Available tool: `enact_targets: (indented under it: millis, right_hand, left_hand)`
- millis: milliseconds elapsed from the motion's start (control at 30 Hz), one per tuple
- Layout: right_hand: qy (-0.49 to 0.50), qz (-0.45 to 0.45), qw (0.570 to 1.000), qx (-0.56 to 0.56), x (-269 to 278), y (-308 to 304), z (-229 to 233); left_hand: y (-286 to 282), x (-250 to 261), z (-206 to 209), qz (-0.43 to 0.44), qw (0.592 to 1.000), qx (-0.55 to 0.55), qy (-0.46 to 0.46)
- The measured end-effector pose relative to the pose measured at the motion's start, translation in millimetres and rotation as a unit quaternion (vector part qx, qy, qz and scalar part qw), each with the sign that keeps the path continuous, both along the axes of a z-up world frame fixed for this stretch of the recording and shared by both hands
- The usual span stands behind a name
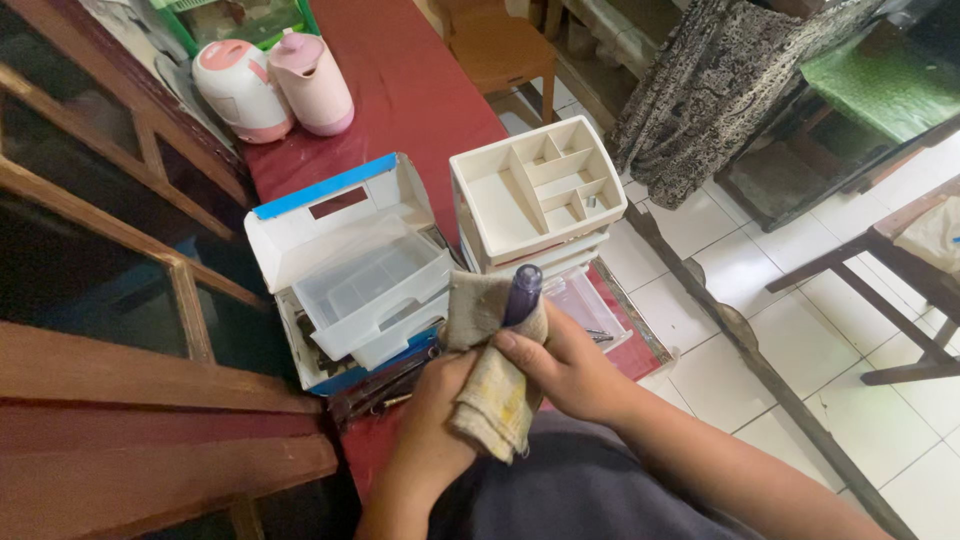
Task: The person cleans various hand tools using a cloth and then places them into a small storage drawer or a blue toolbox.
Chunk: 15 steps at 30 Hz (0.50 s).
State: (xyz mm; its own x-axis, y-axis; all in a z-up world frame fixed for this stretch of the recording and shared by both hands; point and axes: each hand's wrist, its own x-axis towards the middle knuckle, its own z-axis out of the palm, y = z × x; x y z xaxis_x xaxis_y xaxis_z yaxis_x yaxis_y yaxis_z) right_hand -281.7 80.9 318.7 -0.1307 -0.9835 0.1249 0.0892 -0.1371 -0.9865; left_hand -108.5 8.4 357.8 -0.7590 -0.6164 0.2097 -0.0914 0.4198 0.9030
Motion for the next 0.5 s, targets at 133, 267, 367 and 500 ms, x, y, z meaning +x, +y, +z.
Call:
enact_targets:
  millis: [133, 267, 367, 500]
  right_hand:
    - [-0.037, -0.097, 0.994, 0.012, -15.4, -5.6, -18.4]
    - [-0.108, 0.002, 0.989, 0.102, -32.5, -4.2, -22.8]
    - [0.001, 0.085, 0.982, 0.170, -14.1, -4.5, -6.4]
    - [0.030, 0.126, 0.978, 0.165, 1.6, -7.4, 20.5]
  left_hand:
    - [-6.8, 19.0, 16.5, 0.096, 0.974, 0.062, -0.194]
    - [-21.8, 20.4, 12.5, 0.168, 0.977, 0.114, -0.065]
    - [-18.4, 1.0, -1.3, 0.049, 0.970, 0.176, 0.157]
    - [-15.0, -0.2, -17.6, 0.028, 0.948, 0.229, 0.221]
